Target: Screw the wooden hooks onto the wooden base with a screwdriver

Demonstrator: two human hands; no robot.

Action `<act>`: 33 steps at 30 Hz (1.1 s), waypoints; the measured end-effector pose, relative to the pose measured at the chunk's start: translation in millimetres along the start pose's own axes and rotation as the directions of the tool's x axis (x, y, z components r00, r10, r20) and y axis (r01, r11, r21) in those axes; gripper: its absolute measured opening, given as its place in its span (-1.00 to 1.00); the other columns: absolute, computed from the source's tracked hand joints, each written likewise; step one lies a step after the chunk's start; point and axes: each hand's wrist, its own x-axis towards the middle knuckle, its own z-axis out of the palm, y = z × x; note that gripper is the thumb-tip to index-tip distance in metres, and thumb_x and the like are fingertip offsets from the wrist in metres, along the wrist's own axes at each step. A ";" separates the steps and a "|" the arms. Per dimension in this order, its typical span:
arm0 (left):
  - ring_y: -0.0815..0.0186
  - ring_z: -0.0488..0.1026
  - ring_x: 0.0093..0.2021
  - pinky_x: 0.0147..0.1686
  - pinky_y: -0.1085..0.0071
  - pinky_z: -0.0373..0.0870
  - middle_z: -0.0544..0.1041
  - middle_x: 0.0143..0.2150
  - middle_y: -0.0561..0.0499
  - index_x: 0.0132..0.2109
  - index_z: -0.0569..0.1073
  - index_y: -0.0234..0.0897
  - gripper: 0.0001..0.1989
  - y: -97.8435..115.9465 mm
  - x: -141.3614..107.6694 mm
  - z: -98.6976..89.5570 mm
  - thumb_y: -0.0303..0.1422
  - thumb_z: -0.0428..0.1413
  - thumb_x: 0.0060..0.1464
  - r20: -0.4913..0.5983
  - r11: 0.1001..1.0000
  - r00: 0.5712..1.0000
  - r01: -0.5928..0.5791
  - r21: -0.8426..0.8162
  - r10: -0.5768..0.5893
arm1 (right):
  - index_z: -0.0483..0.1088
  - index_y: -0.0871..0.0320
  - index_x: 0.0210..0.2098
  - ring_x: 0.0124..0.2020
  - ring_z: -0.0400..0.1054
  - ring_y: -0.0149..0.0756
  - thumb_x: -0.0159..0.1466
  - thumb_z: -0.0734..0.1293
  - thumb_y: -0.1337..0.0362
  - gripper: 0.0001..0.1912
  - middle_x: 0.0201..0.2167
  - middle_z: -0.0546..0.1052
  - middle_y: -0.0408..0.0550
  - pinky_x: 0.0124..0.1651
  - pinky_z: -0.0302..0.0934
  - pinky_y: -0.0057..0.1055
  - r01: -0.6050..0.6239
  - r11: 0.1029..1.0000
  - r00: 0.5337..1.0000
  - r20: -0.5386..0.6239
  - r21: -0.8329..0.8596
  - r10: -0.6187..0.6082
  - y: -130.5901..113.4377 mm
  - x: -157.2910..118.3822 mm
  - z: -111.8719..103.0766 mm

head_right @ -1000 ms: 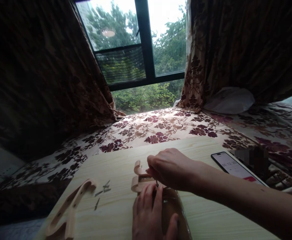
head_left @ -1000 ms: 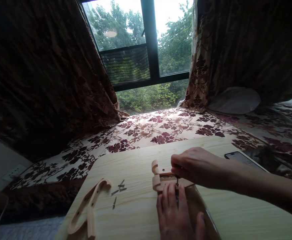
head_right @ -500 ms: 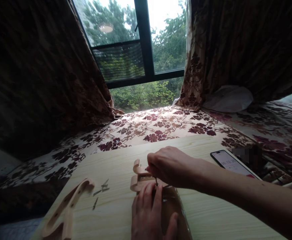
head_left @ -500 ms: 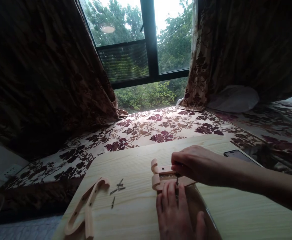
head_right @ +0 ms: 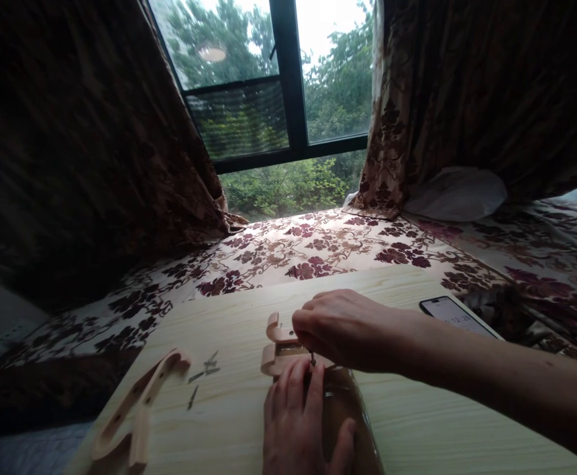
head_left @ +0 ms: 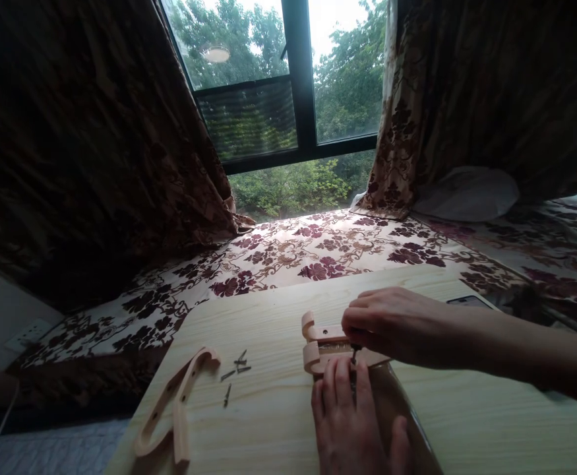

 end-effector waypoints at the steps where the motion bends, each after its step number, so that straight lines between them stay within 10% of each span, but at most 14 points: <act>1: 0.08 0.29 0.17 0.15 0.12 0.12 0.42 0.17 -0.04 0.18 0.36 -0.18 -0.38 0.0 0.2 -0.2 0.09 0.02 0.10 -0.003 1.000 1.000 0.001 -0.006 -0.001 | 0.39 0.16 -0.35 -0.39 0.33 -0.32 0.35 0.20 0.36 -0.83 -0.42 0.51 -0.06 -0.38 0.01 -0.43 -0.015 1.000 1.000 -0.008 0.000 0.015 0.2 0.6 2.5; 9: 0.07 0.29 0.17 0.15 0.13 0.12 0.43 0.15 -0.07 0.17 0.37 -0.19 -0.40 0.2 0.9 -1.7 0.08 -0.01 0.13 0.011 1.000 1.000 -0.007 -0.013 0.007 | 0.34 0.19 -0.39 -0.57 0.30 -0.31 0.40 0.13 0.27 -0.72 -0.56 0.49 -0.03 -0.49 -0.14 -0.38 -0.253 0.963 0.965 -0.091 -0.095 0.244 1.5 5.1 19.7; 20: 0.09 0.26 0.18 0.12 0.16 0.12 0.40 0.18 -0.04 0.19 0.35 -0.20 -0.41 -3.9 0.0 -1.9 0.05 0.01 0.13 0.009 0.995 0.997 -0.077 0.063 0.076 | 0.34 0.13 -0.40 -0.45 0.28 -0.34 0.37 0.17 0.32 -0.77 -0.45 0.47 -0.10 -0.43 -0.05 -0.41 -0.020 0.998 1.000 -0.025 -0.057 0.018 0.6 -2.6 1.8; 33: 0.11 0.28 0.16 0.16 0.17 0.06 0.42 0.16 -0.02 0.18 0.37 -0.17 -0.39 -0.1 0.5 -0.1 0.11 -0.07 0.16 -0.019 1.000 1.000 -0.011 -0.013 0.011 | 0.38 0.16 -0.34 -0.48 0.36 -0.29 0.36 0.21 0.28 -0.82 -0.47 0.53 -0.05 -0.47 -0.11 -0.41 -0.227 0.968 0.974 -0.053 -0.107 0.222 -3.2 2.0 6.1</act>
